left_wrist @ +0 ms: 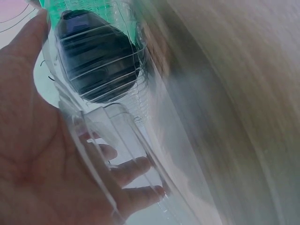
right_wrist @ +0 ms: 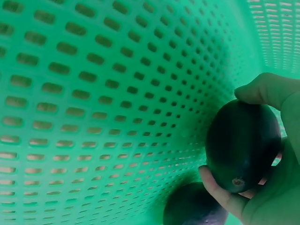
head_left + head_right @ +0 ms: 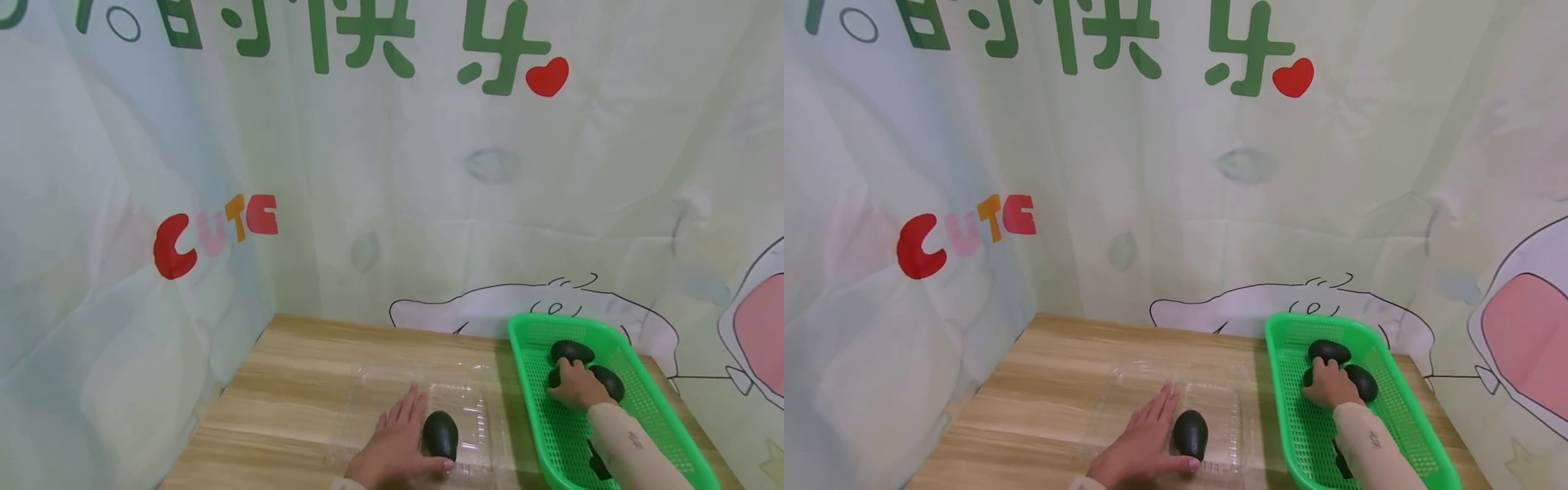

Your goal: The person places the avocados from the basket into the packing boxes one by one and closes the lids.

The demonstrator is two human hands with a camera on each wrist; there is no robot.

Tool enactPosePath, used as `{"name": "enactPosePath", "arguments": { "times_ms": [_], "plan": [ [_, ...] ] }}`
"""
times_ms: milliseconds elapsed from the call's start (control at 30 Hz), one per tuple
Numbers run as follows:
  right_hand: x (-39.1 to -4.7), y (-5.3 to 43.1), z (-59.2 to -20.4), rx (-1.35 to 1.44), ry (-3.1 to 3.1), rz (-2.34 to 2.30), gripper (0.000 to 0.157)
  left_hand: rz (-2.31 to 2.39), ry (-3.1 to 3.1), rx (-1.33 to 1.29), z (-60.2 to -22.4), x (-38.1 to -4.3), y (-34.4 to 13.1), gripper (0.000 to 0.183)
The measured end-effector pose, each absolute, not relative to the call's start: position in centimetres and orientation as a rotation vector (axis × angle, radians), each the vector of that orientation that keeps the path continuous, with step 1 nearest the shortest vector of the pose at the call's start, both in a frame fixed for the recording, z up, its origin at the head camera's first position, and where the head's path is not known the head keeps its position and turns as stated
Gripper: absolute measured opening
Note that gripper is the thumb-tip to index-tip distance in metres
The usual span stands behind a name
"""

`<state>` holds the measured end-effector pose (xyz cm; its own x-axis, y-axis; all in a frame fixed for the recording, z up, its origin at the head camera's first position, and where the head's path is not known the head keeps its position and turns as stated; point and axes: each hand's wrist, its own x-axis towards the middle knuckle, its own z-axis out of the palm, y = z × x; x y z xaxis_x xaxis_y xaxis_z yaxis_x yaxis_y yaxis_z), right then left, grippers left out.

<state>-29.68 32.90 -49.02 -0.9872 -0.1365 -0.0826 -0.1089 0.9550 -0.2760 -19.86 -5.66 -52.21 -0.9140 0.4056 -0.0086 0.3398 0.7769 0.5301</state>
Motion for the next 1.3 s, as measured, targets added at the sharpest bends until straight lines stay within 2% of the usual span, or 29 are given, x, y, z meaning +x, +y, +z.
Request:
{"name": "enactPosePath", "arguments": {
  "times_ms": [467,667,1300],
  "plan": [
    [-28.6,33.2,-47.2,-0.108,2.997,-0.439,0.079,0.849,2.83,0.606,-52.3,-20.1,-5.5,0.126],
    [-28.1,32.8,-46.1,-0.111,3.013,-0.484,0.085,0.847,2.833,0.601,-52.3,-20.0,-5.5,0.127],
    [-25.3,31.8,-43.2,0.012,3.055,-0.689,0.08,0.861,2.841,0.621,-52.3,-20.1,-5.6,0.127]
  ]
}}
